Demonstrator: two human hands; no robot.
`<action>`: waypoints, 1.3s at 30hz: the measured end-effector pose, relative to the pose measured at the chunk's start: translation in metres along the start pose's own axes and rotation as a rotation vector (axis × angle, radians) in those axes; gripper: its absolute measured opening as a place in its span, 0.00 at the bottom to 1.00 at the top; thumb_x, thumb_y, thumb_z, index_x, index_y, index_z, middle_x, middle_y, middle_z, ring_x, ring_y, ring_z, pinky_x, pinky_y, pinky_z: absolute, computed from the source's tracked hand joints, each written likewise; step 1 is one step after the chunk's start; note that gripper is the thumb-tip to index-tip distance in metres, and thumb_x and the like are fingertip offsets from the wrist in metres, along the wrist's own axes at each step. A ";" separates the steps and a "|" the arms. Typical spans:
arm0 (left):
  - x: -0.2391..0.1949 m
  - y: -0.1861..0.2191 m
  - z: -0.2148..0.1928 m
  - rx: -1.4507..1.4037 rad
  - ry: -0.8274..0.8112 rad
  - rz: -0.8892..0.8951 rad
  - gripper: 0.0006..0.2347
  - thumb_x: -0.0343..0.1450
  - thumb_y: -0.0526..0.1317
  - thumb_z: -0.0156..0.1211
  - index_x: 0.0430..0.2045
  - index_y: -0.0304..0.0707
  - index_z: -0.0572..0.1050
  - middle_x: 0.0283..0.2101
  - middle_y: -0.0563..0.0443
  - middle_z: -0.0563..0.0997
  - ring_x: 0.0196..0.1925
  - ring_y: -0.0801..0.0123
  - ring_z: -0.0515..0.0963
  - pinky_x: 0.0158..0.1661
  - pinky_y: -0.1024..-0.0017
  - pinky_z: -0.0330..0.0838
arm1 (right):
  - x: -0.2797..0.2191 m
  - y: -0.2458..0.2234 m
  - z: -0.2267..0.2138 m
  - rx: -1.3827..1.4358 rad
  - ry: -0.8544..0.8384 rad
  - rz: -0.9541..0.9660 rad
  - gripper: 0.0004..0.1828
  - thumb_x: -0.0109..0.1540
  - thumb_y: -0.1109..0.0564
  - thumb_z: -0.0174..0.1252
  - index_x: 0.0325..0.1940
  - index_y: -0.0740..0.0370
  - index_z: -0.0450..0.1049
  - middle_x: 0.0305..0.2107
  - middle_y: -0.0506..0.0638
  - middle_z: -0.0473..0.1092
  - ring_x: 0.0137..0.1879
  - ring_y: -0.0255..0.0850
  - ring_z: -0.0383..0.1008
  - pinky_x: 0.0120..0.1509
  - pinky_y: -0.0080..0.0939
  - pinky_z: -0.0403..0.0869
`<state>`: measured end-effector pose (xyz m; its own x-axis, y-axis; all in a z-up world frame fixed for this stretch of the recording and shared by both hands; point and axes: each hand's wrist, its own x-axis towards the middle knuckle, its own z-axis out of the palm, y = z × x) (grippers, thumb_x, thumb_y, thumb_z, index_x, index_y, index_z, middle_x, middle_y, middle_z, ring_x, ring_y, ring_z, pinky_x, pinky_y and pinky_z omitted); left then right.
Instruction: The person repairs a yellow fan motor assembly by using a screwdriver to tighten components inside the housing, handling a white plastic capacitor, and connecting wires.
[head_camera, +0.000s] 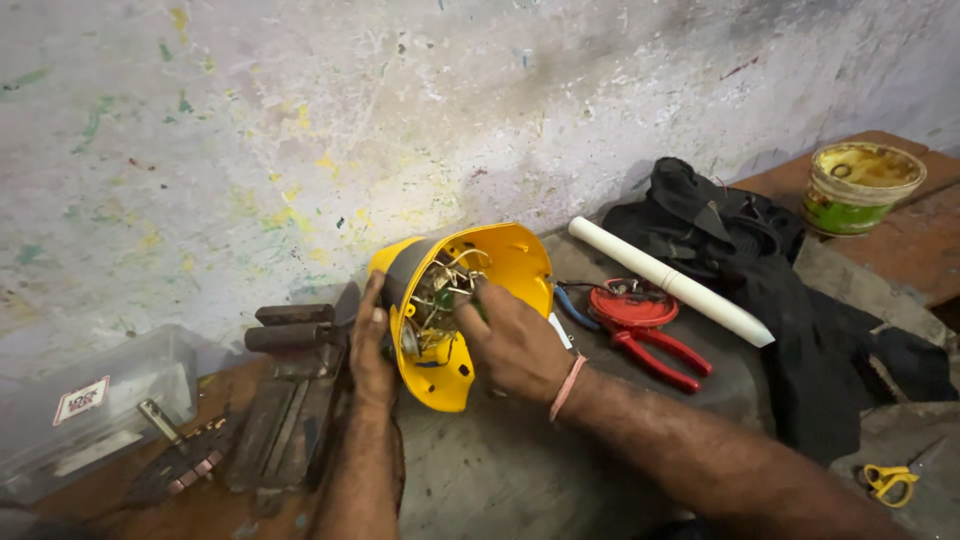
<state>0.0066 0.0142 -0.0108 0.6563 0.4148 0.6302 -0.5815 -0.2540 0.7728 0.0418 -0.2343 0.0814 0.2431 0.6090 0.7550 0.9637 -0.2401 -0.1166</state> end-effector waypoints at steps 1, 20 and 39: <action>0.001 -0.001 0.000 -0.031 0.005 -0.010 0.29 0.75 0.51 0.51 0.67 0.27 0.65 0.74 0.38 0.63 0.79 0.55 0.57 0.76 0.60 0.43 | 0.002 0.001 0.002 -0.020 -0.019 0.043 0.22 0.60 0.60 0.58 0.57 0.68 0.69 0.39 0.63 0.67 0.42 0.58 0.73 0.45 0.54 0.73; 0.043 0.015 -0.005 0.165 0.029 -0.234 0.22 0.77 0.50 0.51 0.58 0.32 0.76 0.61 0.42 0.79 0.63 0.61 0.75 0.65 0.65 0.65 | 0.002 0.001 -0.002 -0.042 -0.037 -0.065 0.21 0.58 0.63 0.58 0.55 0.67 0.68 0.41 0.60 0.66 0.48 0.55 0.73 0.53 0.50 0.73; 0.108 -0.017 0.003 0.075 -0.439 -0.289 0.18 0.75 0.45 0.54 0.56 0.32 0.76 0.53 0.49 0.82 0.56 0.69 0.78 0.59 0.71 0.70 | 0.035 -0.004 0.012 0.435 -0.178 0.664 0.20 0.59 0.47 0.62 0.46 0.65 0.77 0.34 0.64 0.78 0.45 0.57 0.81 0.51 0.54 0.76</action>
<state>0.0886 0.0611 0.0446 0.9337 0.0763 0.3498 -0.3215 -0.2516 0.9129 0.0474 -0.2026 0.1005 0.7573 0.5632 0.3306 0.5603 -0.3002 -0.7719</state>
